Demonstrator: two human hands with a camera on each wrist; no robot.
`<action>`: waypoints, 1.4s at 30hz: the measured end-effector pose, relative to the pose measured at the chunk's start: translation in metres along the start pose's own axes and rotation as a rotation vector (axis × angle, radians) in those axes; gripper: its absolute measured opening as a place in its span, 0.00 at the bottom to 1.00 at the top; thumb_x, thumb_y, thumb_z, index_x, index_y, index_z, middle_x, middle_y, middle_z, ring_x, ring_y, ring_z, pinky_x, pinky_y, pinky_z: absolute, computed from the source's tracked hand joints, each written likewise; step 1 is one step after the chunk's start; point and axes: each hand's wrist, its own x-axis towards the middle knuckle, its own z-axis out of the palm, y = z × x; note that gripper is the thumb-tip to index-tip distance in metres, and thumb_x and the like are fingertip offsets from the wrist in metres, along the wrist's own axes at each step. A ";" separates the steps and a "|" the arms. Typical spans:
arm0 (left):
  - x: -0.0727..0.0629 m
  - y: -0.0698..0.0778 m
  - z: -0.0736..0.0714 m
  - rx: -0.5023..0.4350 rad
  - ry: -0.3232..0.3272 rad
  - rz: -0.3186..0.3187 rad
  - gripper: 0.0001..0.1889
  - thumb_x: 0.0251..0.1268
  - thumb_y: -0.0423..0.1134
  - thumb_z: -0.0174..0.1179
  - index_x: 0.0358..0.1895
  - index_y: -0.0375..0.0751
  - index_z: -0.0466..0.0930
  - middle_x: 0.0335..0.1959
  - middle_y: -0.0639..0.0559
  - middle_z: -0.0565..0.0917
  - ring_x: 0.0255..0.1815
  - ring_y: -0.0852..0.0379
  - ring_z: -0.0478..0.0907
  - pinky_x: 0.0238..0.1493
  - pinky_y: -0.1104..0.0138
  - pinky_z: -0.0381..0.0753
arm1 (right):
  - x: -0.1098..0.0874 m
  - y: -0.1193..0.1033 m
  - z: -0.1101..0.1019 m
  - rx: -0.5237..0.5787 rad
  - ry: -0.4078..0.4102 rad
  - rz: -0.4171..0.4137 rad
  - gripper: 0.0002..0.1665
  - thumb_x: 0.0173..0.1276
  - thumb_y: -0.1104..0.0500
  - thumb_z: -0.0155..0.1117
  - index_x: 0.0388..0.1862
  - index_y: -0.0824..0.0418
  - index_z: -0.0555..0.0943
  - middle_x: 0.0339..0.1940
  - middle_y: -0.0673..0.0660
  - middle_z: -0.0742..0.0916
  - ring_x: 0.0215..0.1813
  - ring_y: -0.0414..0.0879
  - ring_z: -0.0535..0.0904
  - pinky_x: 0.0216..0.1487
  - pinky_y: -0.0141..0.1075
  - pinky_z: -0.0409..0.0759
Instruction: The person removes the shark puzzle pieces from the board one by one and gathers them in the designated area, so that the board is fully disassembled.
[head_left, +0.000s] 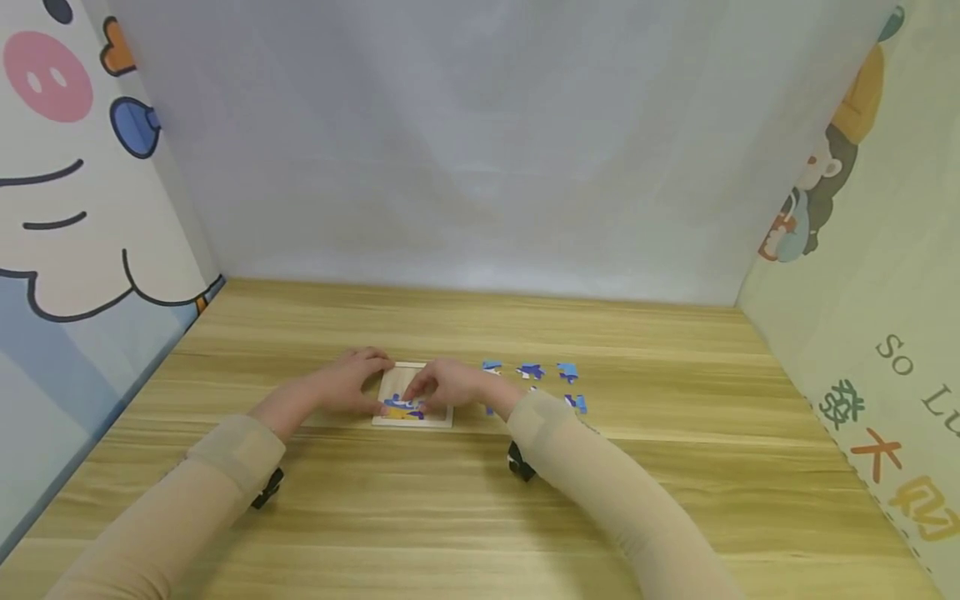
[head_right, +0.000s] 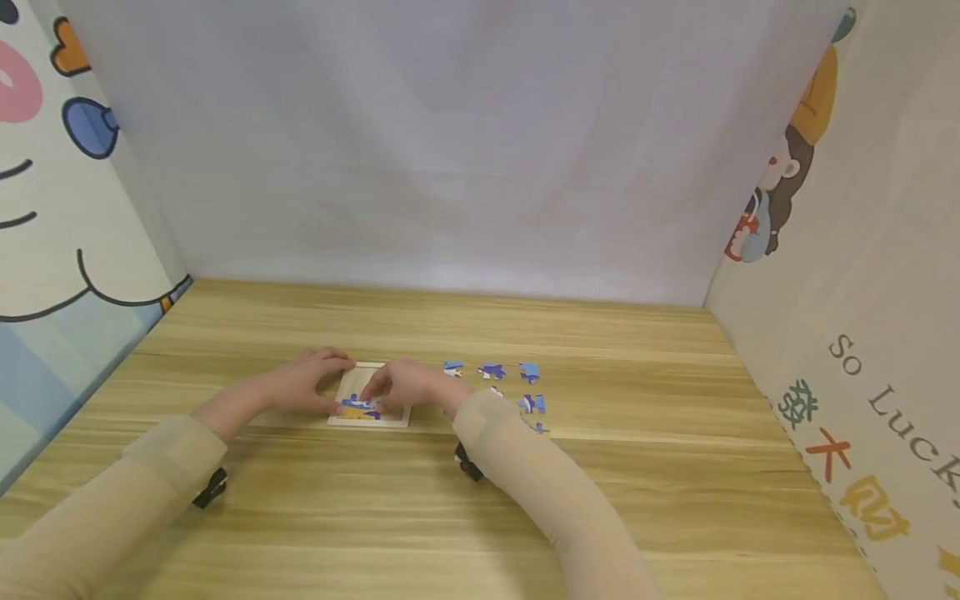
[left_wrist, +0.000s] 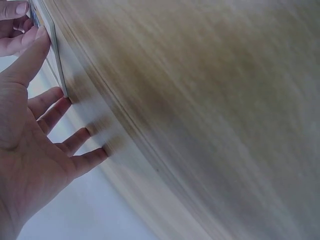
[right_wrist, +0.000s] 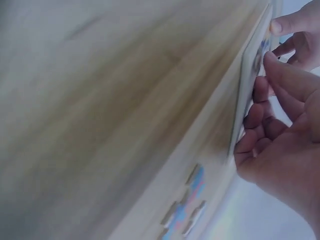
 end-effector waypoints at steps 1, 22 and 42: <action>0.000 0.000 0.000 0.001 -0.001 0.002 0.41 0.55 0.54 0.66 0.67 0.34 0.64 0.68 0.36 0.63 0.67 0.31 0.58 0.65 0.41 0.60 | 0.000 -0.001 0.000 0.004 0.006 0.013 0.12 0.64 0.63 0.65 0.47 0.57 0.84 0.45 0.50 0.86 0.47 0.39 0.79 0.50 0.29 0.76; -0.001 0.002 -0.003 -0.021 -0.001 0.005 0.41 0.55 0.52 0.67 0.67 0.32 0.63 0.67 0.35 0.63 0.66 0.31 0.58 0.65 0.41 0.60 | -0.009 0.000 -0.001 0.175 0.013 -0.003 0.09 0.63 0.65 0.64 0.43 0.59 0.81 0.39 0.50 0.84 0.43 0.39 0.78 0.48 0.29 0.76; -0.002 0.006 -0.004 0.002 -0.010 -0.009 0.41 0.56 0.53 0.66 0.67 0.33 0.63 0.67 0.35 0.63 0.67 0.31 0.57 0.64 0.40 0.60 | -0.027 0.008 -0.010 0.173 0.023 -0.067 0.15 0.67 0.67 0.60 0.51 0.58 0.79 0.35 0.51 0.86 0.38 0.38 0.81 0.40 0.29 0.79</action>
